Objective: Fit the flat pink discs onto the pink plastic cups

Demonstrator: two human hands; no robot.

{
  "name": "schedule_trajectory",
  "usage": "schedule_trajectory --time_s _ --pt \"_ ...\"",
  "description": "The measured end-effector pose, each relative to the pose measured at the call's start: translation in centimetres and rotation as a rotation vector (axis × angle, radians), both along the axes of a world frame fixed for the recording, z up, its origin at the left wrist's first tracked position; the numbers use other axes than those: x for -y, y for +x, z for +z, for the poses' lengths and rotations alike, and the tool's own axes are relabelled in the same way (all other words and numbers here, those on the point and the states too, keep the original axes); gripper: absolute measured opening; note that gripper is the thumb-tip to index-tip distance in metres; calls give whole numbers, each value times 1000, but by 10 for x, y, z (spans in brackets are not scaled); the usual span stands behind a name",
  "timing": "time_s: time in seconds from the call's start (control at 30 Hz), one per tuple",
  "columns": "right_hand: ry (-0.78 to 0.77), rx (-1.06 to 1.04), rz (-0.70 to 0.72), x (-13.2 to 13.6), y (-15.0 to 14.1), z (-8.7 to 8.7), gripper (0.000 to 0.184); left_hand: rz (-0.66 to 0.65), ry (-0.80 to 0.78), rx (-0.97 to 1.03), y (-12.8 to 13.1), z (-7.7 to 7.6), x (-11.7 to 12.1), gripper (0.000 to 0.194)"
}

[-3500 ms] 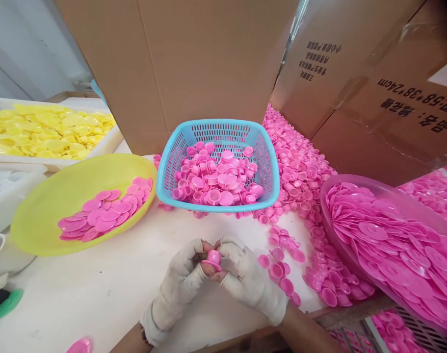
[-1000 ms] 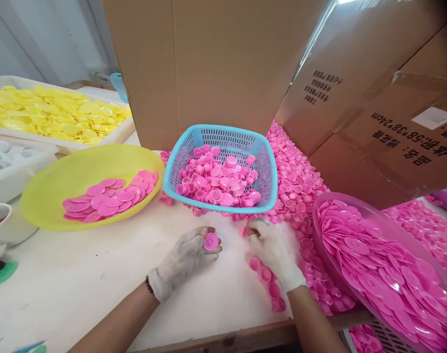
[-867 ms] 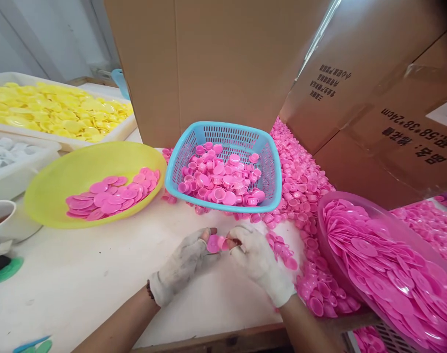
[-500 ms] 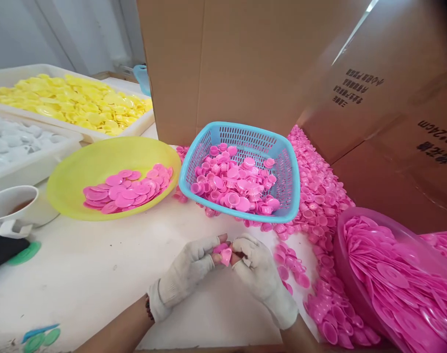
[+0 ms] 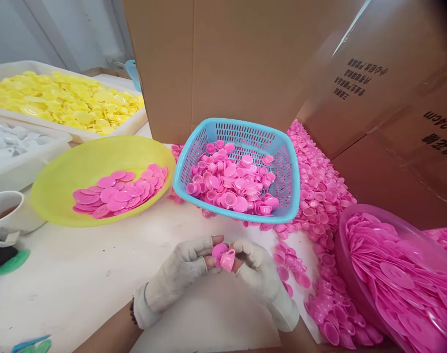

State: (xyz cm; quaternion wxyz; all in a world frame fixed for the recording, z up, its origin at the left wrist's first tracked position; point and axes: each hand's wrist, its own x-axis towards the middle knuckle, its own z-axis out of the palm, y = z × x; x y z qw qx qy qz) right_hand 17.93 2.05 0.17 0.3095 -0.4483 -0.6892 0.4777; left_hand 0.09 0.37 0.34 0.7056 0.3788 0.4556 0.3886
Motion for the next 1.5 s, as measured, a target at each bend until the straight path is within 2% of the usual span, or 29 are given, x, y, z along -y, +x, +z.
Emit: schedule_trajectory --time_s 0.07,0.2,0.27,0.4,0.53,0.67,0.87,1.07,1.13,1.2,1.33,1.5 --pt "-66 -60 -4 2 -1 0 17 14 32 5 -1 -2 1 46" --pt "-89 -65 -26 4 -3 -3 17 25 137 -58 -3 -4 3 36" --pt "-64 -29 -32 4 -3 -5 17 42 264 -114 -3 -4 4 28" --pt "33 35 -2 5 -1 -6 16 25 621 -270 -2 -4 4 16" --pt "105 96 55 7 3 -3 15 -10 739 -319 -1 -13 6 20" --pt "163 171 19 9 3 -5 16 33 751 -398 2 -24 11 27" --pt "257 279 -202 11 -5 -16 19 104 609 -553 12 -30 14 43" --pt "245 171 -195 14 -7 -19 3 136 552 -594 11 -25 12 34" --pt "232 108 -194 15 -7 -18 17 140 608 -566 11 -21 10 32" --pt "236 83 -147 15 -7 -15 19 141 668 -540 10 -18 10 29" --pt "297 146 -107 16 -7 -11 8 103 687 -526 7 -16 10 29" --pt "393 256 -134 21 -9 -13 13 132 632 -524 4 -11 12 23"
